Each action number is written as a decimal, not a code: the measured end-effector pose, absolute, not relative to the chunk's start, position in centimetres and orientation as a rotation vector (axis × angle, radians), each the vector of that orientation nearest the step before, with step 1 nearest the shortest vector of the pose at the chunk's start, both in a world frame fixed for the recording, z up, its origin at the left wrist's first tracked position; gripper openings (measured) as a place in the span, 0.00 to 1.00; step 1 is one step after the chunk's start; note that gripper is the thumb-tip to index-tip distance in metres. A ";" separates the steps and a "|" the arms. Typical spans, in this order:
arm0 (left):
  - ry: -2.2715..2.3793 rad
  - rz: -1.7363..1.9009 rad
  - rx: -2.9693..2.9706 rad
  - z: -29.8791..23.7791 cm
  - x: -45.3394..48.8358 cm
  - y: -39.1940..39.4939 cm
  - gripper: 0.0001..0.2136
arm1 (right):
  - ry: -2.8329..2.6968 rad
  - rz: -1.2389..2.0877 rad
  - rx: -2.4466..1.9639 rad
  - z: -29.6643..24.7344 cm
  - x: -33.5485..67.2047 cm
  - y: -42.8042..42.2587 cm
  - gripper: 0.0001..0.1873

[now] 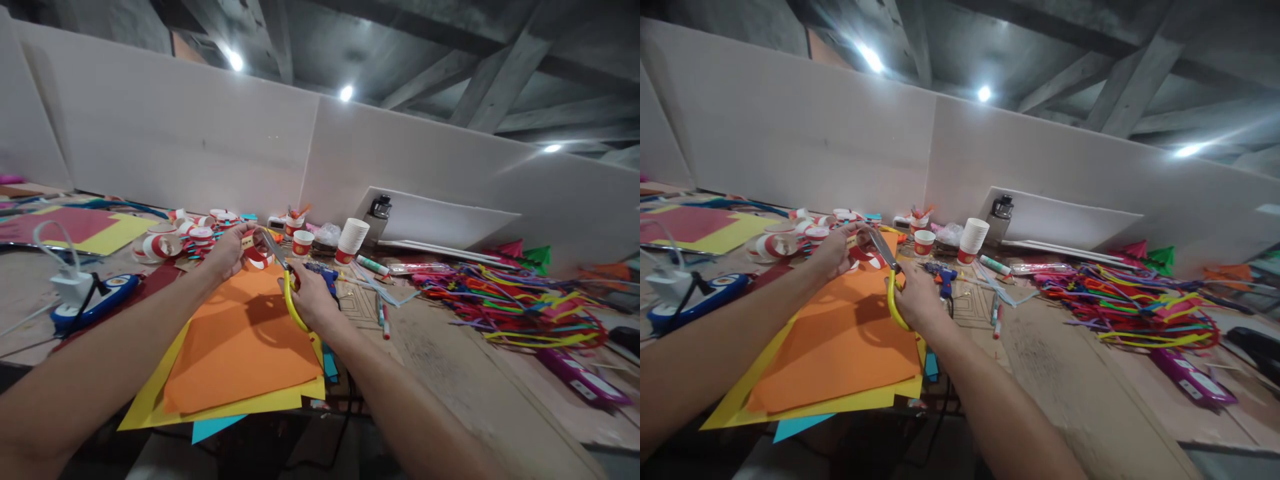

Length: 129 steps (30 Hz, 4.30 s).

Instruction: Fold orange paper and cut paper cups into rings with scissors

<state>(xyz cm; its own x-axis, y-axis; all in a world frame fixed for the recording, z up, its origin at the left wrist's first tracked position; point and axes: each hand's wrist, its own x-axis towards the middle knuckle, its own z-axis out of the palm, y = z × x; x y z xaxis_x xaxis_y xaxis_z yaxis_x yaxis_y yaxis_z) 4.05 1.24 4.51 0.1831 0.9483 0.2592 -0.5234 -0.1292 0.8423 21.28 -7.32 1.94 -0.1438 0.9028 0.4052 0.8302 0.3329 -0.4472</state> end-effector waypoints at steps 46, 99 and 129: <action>0.556 1.298 0.907 5.4 4.4 0.3 0.07 | -2.027 0.058 -1.447 1.7 21.6 -7.3 0.06; 0.484 1.299 1.317 4.1 4.0 0.3 0.08 | -2.054 -0.018 -1.500 2.0 21.8 -7.2 0.18; 0.474 1.345 1.300 4.5 4.3 -0.1 0.06 | -2.055 -0.071 -1.530 2.3 21.7 -7.5 0.20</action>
<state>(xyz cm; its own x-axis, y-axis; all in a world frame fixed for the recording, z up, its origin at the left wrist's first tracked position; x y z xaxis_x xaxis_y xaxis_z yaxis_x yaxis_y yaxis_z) 4.30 -0.10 4.46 0.2621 0.8764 0.4041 -0.4290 -0.2693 0.8622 21.66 -7.52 2.33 -0.1829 0.8641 0.4689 0.8944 0.3443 -0.2855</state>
